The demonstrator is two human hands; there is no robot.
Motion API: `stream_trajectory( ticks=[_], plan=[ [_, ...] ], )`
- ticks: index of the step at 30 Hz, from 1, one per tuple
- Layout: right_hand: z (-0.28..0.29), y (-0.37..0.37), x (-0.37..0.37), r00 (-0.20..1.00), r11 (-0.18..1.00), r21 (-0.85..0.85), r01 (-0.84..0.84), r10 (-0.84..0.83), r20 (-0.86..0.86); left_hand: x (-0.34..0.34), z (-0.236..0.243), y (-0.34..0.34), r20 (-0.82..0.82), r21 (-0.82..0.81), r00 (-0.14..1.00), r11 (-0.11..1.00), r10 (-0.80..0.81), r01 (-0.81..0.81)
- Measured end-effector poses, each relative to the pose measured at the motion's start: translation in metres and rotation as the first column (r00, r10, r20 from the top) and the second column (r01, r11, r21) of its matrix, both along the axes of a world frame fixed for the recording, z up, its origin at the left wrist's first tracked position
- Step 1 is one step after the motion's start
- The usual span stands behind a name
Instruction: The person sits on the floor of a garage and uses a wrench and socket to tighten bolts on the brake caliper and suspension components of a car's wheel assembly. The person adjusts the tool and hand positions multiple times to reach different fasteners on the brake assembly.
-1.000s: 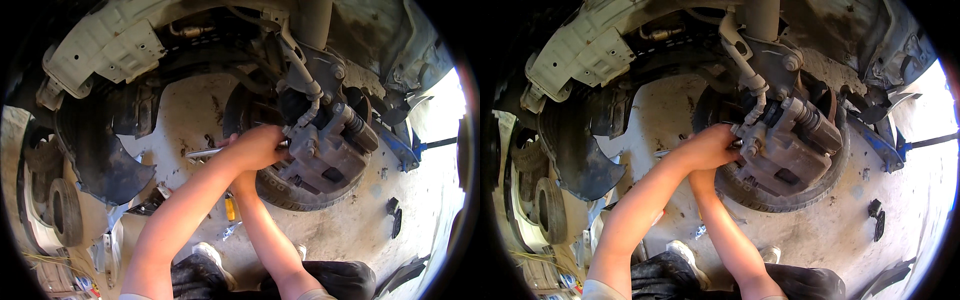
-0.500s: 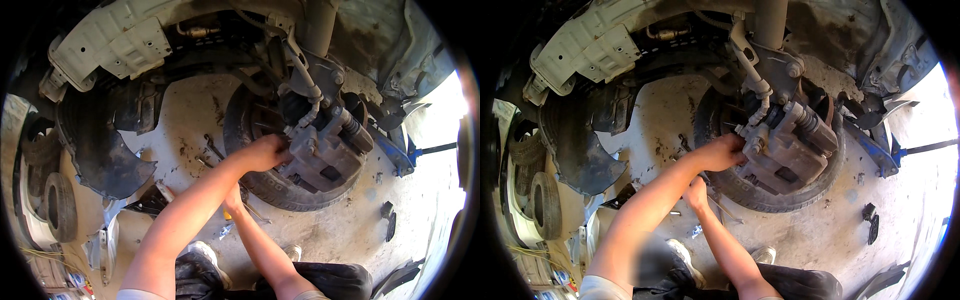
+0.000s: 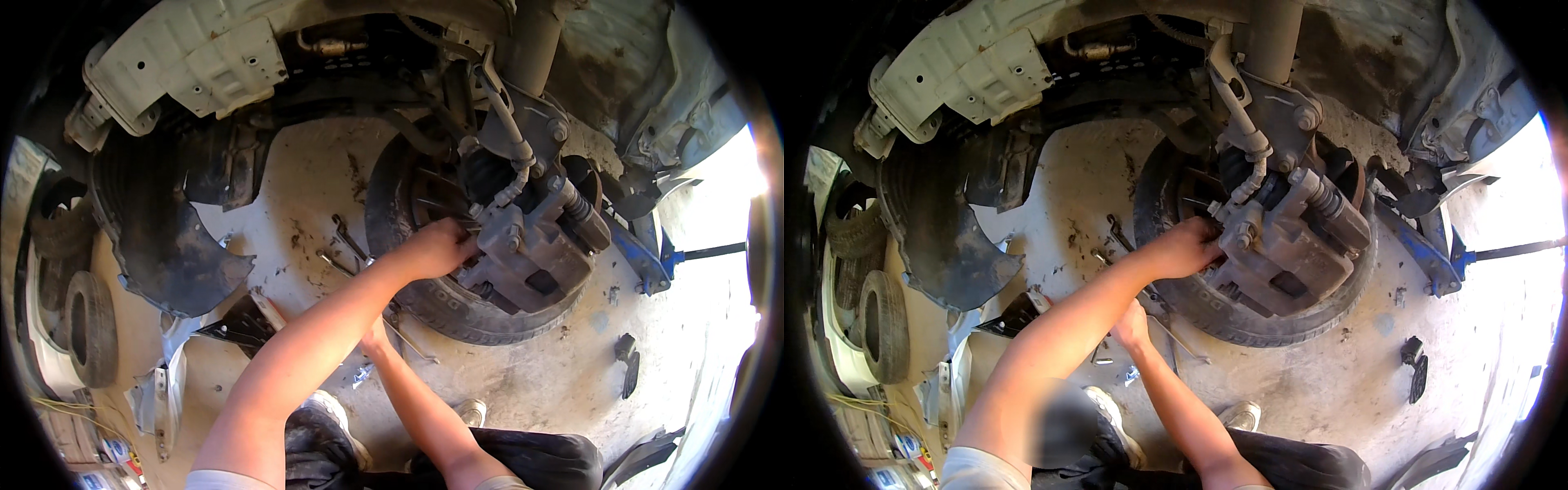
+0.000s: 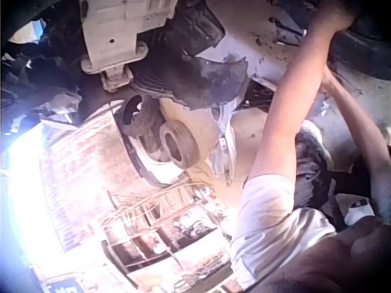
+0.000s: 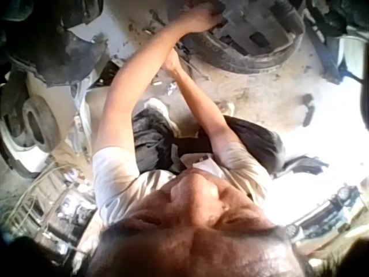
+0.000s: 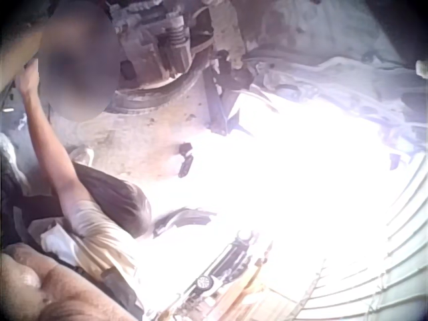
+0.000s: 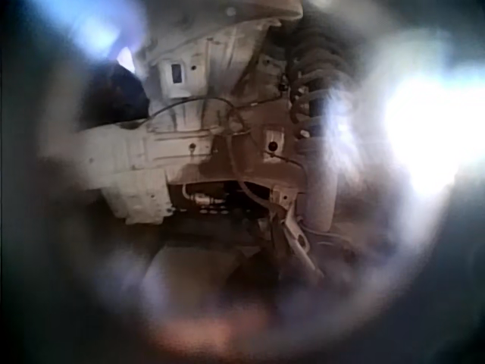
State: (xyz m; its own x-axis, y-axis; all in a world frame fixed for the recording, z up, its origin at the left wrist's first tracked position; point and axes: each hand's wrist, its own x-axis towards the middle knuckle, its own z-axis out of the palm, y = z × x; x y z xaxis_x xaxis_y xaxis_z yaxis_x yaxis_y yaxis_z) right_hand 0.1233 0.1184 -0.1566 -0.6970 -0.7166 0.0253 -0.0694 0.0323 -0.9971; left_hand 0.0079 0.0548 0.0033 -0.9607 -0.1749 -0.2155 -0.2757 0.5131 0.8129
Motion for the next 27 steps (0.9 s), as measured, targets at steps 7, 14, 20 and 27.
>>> stream_trajectory(
  ticks=[7,14,20,27],
  plan=[
    [0.025,0.006,-0.007,0.993,0.96,0.258,-0.109,0.092,0.078,0.009,0.018,-0.001,-0.036,0.288,0.999,0.958,0.005,0.005],
    [0.03,0.008,-0.008,0.998,0.963,0.262,-0.07,0.068,0.015,0.006,0.012,-0.004,-0.067,0.139,0.992,0.986,0.103,-0.092],
    [0.037,0.003,-0.016,0.921,0.86,0.444,-0.251,0.07,0.384,0.044,0.016,-0.037,0.0,0.463,0.999,0.885,0.043,-0.038],
    [0.016,0.003,-0.009,0.913,0.835,0.471,-0.284,0.085,0.399,0.104,0.025,-0.066,0.03,0.633,0.996,0.77,0.078,-0.08]
  ],
)
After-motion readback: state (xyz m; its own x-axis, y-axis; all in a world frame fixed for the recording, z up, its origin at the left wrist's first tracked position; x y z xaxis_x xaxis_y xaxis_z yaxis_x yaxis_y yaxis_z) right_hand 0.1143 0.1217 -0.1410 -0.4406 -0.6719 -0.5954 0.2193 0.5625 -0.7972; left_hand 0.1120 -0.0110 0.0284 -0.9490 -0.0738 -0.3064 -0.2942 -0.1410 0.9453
